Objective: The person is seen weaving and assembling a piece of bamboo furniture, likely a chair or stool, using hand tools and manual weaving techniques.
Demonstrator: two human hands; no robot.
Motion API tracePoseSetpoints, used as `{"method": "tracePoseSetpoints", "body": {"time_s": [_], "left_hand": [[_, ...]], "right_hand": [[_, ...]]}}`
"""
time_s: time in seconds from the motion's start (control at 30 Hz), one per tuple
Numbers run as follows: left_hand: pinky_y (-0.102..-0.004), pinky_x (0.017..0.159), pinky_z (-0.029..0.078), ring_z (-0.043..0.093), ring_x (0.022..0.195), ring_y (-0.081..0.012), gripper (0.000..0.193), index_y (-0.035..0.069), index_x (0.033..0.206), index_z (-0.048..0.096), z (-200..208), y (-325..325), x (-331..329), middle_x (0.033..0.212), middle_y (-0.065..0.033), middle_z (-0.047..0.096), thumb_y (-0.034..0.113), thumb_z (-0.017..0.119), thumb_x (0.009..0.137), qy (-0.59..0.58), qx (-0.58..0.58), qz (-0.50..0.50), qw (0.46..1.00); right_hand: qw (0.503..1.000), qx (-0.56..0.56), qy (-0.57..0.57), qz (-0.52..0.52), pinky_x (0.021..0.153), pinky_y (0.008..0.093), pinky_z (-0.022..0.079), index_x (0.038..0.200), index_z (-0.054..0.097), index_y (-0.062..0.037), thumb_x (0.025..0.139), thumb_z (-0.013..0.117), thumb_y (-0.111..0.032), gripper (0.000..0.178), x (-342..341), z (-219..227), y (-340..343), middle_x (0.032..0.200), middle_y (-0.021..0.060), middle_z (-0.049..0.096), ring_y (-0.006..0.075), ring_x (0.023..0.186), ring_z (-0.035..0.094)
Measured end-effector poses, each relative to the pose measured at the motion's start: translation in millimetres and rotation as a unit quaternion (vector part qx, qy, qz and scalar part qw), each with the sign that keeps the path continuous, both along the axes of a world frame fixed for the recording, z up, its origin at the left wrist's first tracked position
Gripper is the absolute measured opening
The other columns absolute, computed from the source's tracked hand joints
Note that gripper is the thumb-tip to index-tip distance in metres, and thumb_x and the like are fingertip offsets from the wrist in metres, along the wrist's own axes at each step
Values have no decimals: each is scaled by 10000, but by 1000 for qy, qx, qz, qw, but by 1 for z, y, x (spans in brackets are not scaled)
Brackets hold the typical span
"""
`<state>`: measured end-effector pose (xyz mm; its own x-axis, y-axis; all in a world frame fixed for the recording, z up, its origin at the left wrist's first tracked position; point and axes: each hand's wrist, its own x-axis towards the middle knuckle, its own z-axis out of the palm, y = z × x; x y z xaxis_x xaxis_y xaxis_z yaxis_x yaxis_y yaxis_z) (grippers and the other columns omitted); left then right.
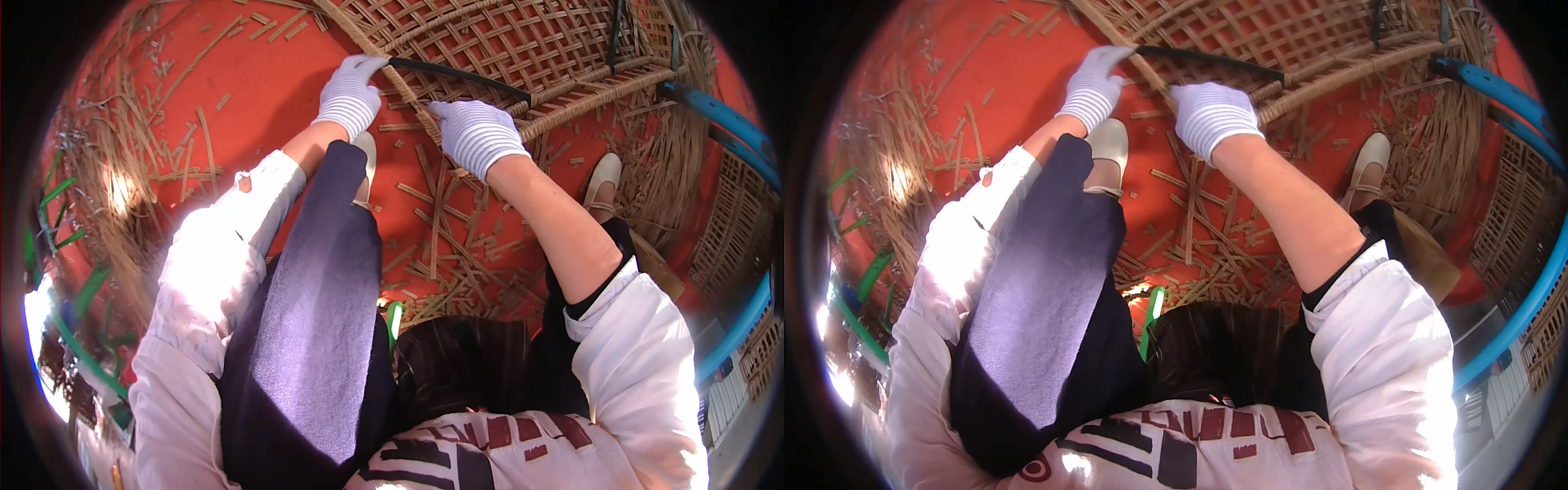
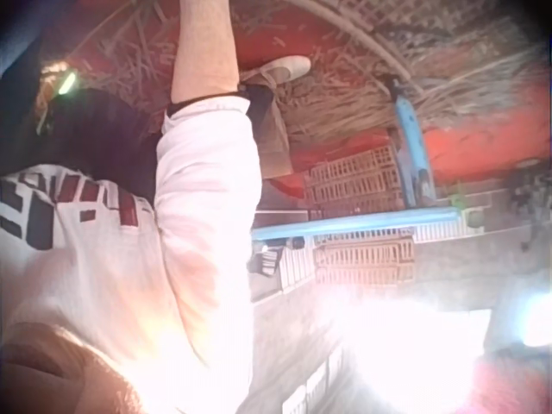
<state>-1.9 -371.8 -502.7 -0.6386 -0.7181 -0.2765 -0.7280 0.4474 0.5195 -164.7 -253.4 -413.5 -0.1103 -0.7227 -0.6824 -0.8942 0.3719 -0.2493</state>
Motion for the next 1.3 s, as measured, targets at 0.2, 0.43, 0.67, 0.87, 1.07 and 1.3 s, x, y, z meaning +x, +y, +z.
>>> {"method": "tracePoseSetpoints", "body": {"time_s": [0.2,0.43,0.67,0.87,1.07,1.3], "left_hand": [[-373,1034,434,516,1185,-320,712,229,1340,525,11,-6,-1,1395,-70,424,-112,563,716,-109,-52,-150,981],[-381,1011,442,515,1180,-325,743,211,1386,479,19,-9,-5,1407,-96,405,-87,591,714,-146,-37,-188,971],[-388,934,435,524,1163,-305,798,112,1428,387,24,0,-9,1411,-173,389,-12,677,695,-221,-117,-265,931],[-394,938,435,521,1158,-307,790,103,1416,397,20,-2,-7,1427,-162,385,11,694,691,-205,-144,-259,933],[-395,942,435,524,1156,-307,774,96,1417,394,20,0,-5,1432,-164,384,24,688,706,-203,-130,-256,936],[-387,938,434,524,1159,-300,775,97,1424,388,20,0,-6,1435,-155,384,36,691,713,-210,-135,-256,934]], "right_hand": [[999,-16,19,21,804,468,527,1246,602,-211,946,420,-212,351,5,-6,4,997,154,690,347,908,664],[999,-6,32,27,795,468,532,1278,574,-223,943,422,-201,368,9,-6,5,994,160,689,344,903,668],[1000,-8,23,5,864,443,520,1242,604,-245,969,401,-254,340,-10,19,-11,1084,110,679,336,969,652],[1000,21,11,12,915,452,487,1253,599,-224,958,433,-280,343,-2,19,-4,1103,133,670,335,1020,631],[999,31,18,2,906,453,490,1258,594,-225,958,437,-277,343,1,18,-1,1091,157,669,337,1011,634],[1000,20,12,3,883,451,503,1254,597,-228,958,435,-267,340,0,13,-2,1069,161,673,343,977,644]]}}
